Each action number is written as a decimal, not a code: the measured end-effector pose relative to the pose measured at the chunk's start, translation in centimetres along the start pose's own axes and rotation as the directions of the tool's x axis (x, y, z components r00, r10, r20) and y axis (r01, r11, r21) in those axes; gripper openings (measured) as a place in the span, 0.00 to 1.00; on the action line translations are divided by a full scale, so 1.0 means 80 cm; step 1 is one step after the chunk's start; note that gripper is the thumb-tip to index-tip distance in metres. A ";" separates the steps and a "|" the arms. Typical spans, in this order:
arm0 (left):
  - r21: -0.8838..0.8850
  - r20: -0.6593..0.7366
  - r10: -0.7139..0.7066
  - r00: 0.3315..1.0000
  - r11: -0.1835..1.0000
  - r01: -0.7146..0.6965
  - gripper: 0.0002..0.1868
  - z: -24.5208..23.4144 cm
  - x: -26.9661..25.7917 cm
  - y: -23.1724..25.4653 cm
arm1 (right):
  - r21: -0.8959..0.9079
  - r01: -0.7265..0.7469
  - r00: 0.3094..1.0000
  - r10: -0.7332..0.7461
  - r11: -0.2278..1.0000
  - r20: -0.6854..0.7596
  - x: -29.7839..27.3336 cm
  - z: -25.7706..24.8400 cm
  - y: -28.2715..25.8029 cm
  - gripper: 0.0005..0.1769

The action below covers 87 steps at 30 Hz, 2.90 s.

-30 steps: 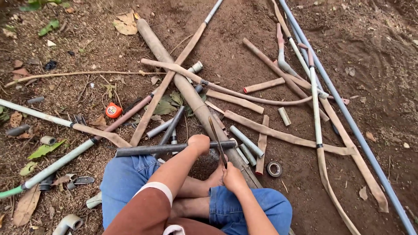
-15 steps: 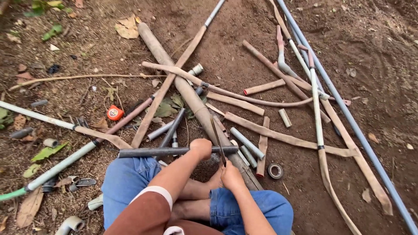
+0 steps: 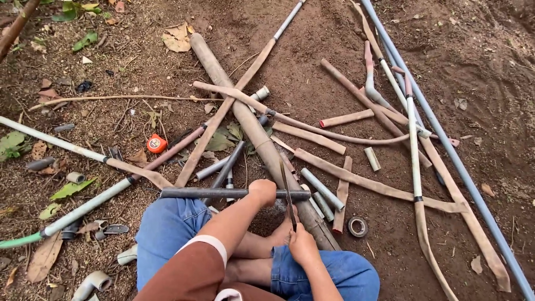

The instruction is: The person sits on the ground and uses a hand saw to cut a black pipe. They hold the pipe steady with their left hand and saw back and forth with their right hand. The pipe is eventually cut into two pieces.

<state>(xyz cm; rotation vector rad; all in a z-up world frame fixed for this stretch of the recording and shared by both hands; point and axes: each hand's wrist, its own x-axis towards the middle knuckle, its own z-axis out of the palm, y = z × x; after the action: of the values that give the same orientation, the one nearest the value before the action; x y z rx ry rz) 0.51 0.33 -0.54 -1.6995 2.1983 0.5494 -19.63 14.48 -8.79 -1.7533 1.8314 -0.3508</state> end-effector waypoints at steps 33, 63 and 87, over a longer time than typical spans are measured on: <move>0.010 -0.053 0.000 0.999 1.000 0.001 0.10 -0.006 -0.013 -0.004 | -0.068 -0.023 1.000 0.022 0.997 -0.017 -0.019 -0.002 -0.023 0.17; -0.080 -0.052 -0.100 0.994 0.992 0.096 0.09 -0.015 -0.005 -0.007 | -0.088 -0.021 1.000 0.022 0.996 0.018 -0.042 -0.035 -0.029 0.13; -0.020 -0.019 -0.080 0.997 0.997 0.080 0.10 -0.018 -0.002 -0.005 | -0.026 -0.091 0.993 0.093 0.996 0.075 -0.017 -0.020 -0.023 0.12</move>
<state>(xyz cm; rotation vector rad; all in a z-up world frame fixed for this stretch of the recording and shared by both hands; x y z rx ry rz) 0.92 -0.29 0.77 -1.8012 2.1340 0.5367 -19.08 15.33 -6.18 -1.6674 1.8608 -0.2255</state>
